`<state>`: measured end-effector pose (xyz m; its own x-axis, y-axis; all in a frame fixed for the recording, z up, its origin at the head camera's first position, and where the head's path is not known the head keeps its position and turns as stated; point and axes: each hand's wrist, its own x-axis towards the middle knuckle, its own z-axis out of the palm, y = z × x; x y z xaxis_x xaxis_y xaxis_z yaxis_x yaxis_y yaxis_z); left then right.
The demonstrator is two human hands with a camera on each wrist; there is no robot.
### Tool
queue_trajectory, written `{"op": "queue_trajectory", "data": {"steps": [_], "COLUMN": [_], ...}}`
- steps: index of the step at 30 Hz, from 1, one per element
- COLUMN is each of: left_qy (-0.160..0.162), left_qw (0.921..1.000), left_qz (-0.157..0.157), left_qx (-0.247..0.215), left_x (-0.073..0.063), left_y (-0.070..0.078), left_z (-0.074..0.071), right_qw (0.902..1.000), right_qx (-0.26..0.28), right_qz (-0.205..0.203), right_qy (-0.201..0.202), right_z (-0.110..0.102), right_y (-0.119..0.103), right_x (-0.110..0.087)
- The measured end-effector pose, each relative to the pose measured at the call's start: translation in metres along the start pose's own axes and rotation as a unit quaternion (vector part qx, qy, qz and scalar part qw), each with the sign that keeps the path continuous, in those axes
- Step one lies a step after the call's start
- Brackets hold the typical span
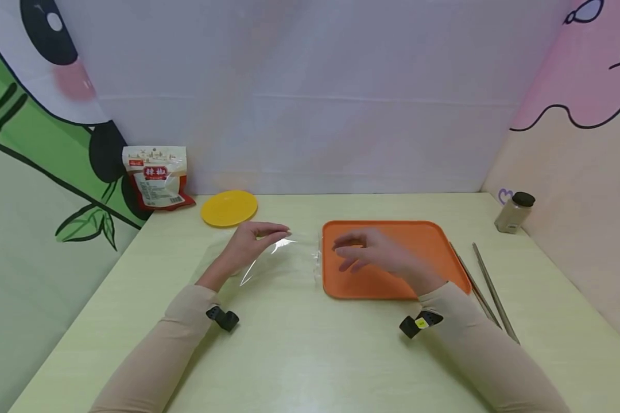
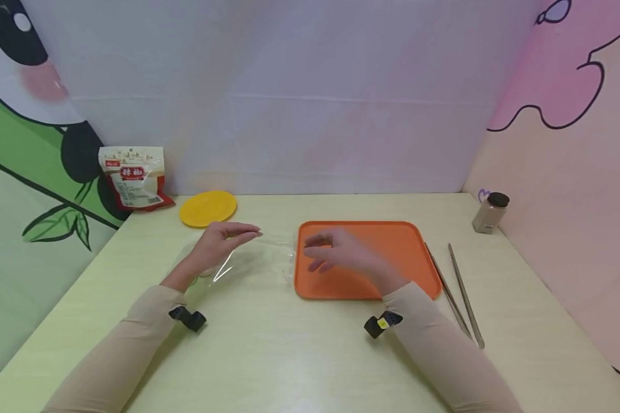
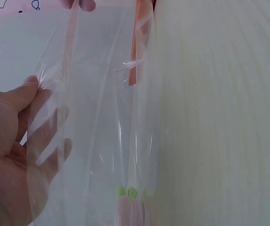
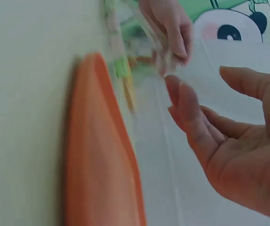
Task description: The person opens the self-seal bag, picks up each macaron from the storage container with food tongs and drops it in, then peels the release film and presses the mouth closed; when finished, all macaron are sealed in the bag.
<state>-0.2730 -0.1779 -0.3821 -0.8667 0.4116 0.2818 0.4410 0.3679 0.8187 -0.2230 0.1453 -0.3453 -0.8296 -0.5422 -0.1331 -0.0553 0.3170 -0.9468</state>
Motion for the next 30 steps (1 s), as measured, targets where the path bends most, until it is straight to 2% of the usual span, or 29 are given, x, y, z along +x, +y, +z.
{"op": "queue_trajectory", "data": {"steps": [3,5,10,12,14,17,23,26,30], "left_qy": [-0.002,-0.002,-0.004,-0.004,-0.004,-0.005,-0.007,-0.005,-0.025], "left_qw": [1.0,1.0,1.0,1.0,1.0,0.9999,0.9998,0.9998,0.9996], "left_qz": [-0.003,-0.004,0.0,0.003,0.006,0.006,0.01,0.013,0.006], "left_qx": [-0.001,-0.001,0.003,0.005,0.006,0.009,0.015,0.016,0.01], "left_x": [-0.001,-0.002,-0.001,-0.001,-0.001,0.0,0.0,0.0,0.003], "left_y": [-0.001,-0.001,0.001,0.001,0.001,0.0,-0.001,-0.001,0.001], "left_z": [0.0,0.0,-0.001,-0.001,-0.001,-0.002,-0.002,-0.001,-0.002], "right_qw": [0.9959,0.9861,0.9412,0.9271,0.9193,0.9159,0.9269,0.9288,0.9343], "right_qx": [0.083,0.154,0.322,0.359,0.378,0.385,0.355,0.35,0.338], "right_qz": [0.009,0.027,0.066,0.066,0.063,0.057,0.049,0.046,0.04], "right_qy": [-0.036,-0.056,-0.076,-0.084,-0.09,-0.099,-0.112,-0.114,-0.105], "right_z": [0.02,0.032,0.054,0.06,0.065,0.071,0.076,0.077,0.079], "right_y": [0.001,0.001,0.0,-0.001,-0.002,-0.003,-0.001,-0.001,0.001], "right_x": [0.011,0.016,0.021,0.023,0.024,0.026,0.026,0.026,0.025]}}
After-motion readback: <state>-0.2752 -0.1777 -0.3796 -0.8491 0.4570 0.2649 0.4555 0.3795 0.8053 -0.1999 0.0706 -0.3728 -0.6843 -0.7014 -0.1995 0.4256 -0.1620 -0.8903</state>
